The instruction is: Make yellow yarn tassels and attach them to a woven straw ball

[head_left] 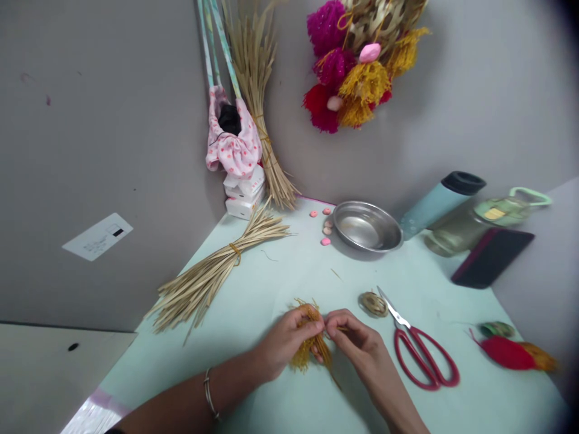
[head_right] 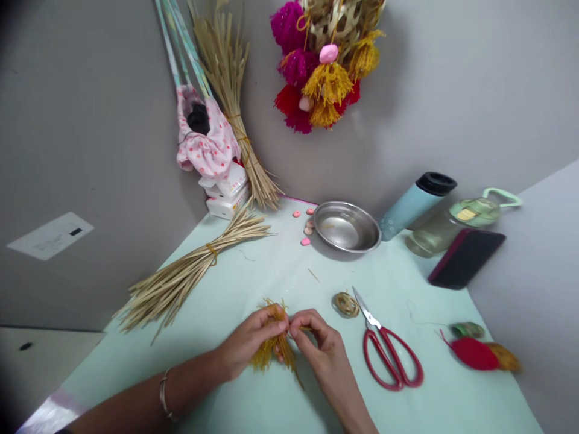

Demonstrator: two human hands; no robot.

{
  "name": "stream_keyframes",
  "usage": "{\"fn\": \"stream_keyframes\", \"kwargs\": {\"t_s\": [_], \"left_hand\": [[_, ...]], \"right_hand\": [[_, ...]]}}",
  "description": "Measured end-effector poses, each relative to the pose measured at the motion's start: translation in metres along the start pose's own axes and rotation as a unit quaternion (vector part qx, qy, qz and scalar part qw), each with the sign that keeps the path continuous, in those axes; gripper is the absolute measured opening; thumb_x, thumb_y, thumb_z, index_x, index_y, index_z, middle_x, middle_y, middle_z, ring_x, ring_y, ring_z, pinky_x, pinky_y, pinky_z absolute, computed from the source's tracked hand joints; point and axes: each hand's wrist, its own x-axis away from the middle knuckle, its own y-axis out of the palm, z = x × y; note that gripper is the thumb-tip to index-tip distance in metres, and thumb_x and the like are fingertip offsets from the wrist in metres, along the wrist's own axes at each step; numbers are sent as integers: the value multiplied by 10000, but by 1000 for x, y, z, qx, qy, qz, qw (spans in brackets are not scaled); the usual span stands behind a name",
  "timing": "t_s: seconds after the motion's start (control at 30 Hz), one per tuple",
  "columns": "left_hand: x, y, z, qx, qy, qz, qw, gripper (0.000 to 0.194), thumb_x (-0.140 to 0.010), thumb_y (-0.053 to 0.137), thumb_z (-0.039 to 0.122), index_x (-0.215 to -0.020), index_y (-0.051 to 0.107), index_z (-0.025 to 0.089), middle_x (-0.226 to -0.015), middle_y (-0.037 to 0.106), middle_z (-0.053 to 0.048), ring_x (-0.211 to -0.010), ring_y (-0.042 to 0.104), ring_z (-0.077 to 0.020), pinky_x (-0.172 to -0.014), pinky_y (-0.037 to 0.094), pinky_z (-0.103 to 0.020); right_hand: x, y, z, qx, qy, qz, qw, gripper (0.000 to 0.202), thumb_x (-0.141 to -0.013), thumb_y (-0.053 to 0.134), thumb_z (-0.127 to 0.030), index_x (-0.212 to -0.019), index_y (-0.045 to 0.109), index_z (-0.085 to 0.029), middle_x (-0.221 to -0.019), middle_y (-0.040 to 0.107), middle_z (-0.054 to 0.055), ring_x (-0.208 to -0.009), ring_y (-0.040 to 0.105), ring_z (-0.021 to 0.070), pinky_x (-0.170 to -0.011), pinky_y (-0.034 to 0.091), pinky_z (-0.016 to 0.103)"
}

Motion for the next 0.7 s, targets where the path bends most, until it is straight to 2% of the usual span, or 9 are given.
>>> {"fn": "stream_keyframes", "kwargs": {"t_s": [0.2, 0.4, 0.53, 0.7], "left_hand": [[1, 0, 2, -13, -1, -7, 1000, 375, -695, 729, 461, -782, 540, 150, -705, 494, 10, -585, 498, -90, -565, 486, -252], [1, -1, 4, 8, -22, 19, 1000, 290, -687, 702, 373, -788, 538, 157, -713, 505, 9, -574, 491, -89, -533, 460, -232], [0, -2, 3, 35, -40, 20, 998, 310, -690, 710, 381, -813, 540, 154, -735, 518, -1, -580, 494, -87, -535, 442, -223], [1, -2, 0, 36, 2, -8, 999, 312, -761, 683, 407, -856, 538, 147, -736, 502, 5, -616, 482, -72, -611, 449, -210]], "right_hand": [[1, 0, -4, 6, 14, 1, 1000, 216, -856, 598, -383, -753, 615, -193, -846, 595, 31, -830, 561, 207, -761, 442, 298], [2, 2, -3, 19, 12, -39, 999, 185, -865, 591, -363, -792, 610, -194, -851, 619, 31, -860, 578, 215, -801, 441, 309], [1, 1, -1, 22, -3, -29, 999, 167, -850, 605, -351, -785, 599, -197, -850, 615, 30, -869, 586, 220, -808, 447, 314], [1, 5, 2, -15, 11, -30, 999, 175, -856, 593, -351, -766, 579, -201, -760, 622, 14, -772, 588, 203, -736, 453, 310]]}}
